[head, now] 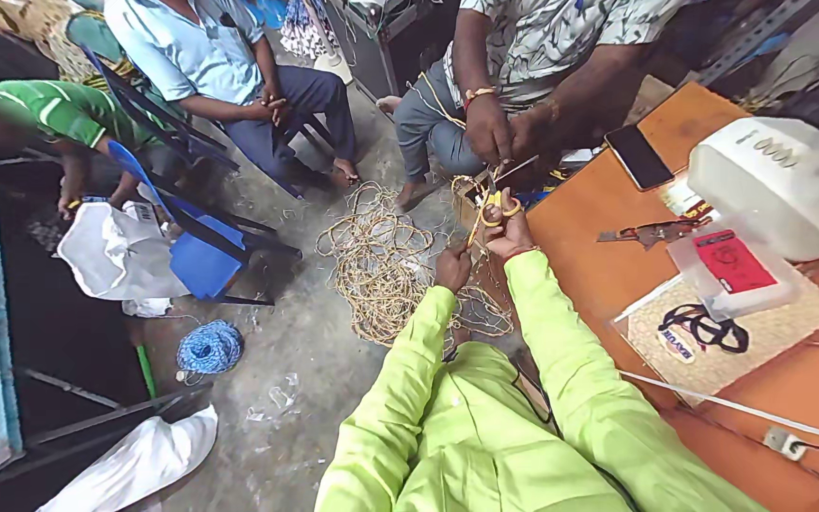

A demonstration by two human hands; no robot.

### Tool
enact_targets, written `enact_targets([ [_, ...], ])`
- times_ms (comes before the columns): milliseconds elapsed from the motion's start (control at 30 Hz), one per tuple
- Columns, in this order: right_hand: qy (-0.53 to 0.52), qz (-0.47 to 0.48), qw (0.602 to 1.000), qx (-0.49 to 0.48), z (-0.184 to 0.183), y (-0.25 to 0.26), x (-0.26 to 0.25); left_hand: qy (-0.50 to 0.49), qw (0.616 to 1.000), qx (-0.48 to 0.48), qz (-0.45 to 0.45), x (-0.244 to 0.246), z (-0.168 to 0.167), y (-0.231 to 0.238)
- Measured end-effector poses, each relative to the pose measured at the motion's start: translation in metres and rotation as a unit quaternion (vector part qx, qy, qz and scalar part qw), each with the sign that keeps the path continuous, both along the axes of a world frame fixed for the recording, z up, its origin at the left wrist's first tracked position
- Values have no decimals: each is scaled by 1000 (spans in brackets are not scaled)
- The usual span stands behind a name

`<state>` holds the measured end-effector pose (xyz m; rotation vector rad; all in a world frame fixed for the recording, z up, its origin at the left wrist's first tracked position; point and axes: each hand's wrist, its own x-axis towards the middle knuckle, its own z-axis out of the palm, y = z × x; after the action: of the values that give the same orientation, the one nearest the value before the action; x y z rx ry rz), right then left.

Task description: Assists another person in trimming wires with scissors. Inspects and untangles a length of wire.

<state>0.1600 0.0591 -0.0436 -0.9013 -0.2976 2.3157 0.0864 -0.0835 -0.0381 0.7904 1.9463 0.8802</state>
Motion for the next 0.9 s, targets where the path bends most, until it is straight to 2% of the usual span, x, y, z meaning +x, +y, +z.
enact_targets([
  [133,-25,54,998,-27,0,2,-6,-3,1000,-6,-5,5,11,-1],
  [533,-4,-2,998,-70,-14,6,-10,-7,1000,-23,-8,5,9,2],
  [767,17,-42,999,-28,-12,-1,-3,-12,1000,-23,-5,7,-3,-1],
  [900,13,2,999,-45,-9,-4,-4,-10,1000,-21,-2,8,2,-2],
])
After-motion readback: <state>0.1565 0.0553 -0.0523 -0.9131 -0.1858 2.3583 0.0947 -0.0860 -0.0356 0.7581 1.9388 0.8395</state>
